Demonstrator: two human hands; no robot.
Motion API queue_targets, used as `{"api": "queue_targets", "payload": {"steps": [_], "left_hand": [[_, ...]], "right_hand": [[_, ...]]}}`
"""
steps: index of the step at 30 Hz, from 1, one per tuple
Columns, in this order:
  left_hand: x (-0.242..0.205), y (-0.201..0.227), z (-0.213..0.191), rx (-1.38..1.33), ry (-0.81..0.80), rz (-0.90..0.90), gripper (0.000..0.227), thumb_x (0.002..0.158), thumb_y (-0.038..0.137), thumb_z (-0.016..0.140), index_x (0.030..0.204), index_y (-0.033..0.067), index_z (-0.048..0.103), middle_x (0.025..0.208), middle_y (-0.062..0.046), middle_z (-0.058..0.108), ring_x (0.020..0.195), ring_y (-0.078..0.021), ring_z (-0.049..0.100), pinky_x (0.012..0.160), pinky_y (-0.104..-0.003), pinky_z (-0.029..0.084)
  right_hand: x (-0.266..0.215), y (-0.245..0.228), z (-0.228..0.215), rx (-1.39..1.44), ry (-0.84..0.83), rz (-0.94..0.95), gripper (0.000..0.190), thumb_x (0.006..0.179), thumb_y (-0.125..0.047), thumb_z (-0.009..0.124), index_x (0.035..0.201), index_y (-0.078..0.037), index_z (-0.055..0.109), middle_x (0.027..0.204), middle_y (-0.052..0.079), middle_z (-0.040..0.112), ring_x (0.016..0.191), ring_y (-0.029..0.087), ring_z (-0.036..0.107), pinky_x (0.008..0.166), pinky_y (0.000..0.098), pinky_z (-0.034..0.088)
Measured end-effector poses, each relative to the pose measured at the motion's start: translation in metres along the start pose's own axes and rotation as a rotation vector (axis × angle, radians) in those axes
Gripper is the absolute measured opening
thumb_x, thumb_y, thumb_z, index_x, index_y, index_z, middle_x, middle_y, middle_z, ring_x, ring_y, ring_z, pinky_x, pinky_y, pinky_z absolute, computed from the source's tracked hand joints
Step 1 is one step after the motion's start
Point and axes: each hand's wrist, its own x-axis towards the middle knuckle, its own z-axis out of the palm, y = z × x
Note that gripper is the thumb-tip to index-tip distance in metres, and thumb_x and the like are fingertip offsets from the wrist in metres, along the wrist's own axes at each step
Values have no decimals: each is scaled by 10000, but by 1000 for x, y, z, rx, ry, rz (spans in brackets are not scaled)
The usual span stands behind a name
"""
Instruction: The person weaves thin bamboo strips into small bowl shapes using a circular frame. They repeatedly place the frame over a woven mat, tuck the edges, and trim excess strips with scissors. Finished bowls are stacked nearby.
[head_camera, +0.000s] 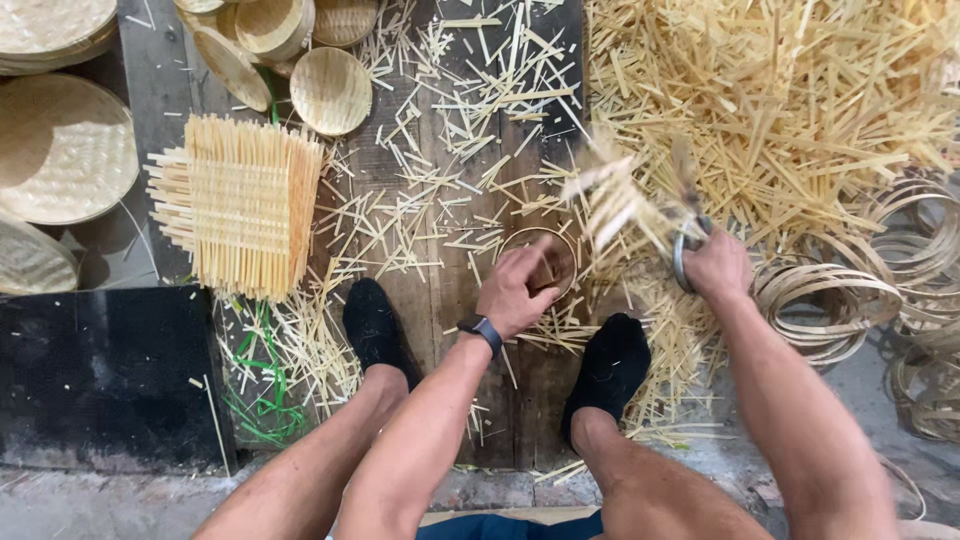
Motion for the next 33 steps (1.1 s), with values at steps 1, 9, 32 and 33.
{"api": "queue_targets", "payload": {"steps": [1,9,32,33], "left_hand": [[3,-4,1,-53,22,-37,766,741,319,842,1422,105,561,1359,-200,572,1261,-399,517,1025,-499,409],[39,-49,15,-193,37,-578,368,876,325,789,1133,62,791,1037,-127,793,912,-196,711,825,-340,565],[-59,-55,28,-1313,-38,-1105,256,983,92,530,1199,-35,582,1133,-174,750,1016,-290,752,867,-427,672],[-64,-53,34,-1285,23,-1094,240,986,91,549,1189,-27,599,1106,-170,749,979,-287,750,837,-421,663]], "right_hand": [[4,3,4,74,-22,67,556,927,-517,719,1231,-53,672,888,163,698,754,252,626,690,437,537],[-52,-6,35,92,219,-368,316,928,-285,721,1045,9,723,1076,155,695,926,244,695,847,404,608],[-82,-52,84,1017,-588,80,190,906,-67,721,1027,72,673,882,177,723,731,254,744,641,360,665],[-81,-55,93,991,-558,82,188,905,-62,724,1020,77,672,879,166,722,729,253,745,636,367,667]]}}
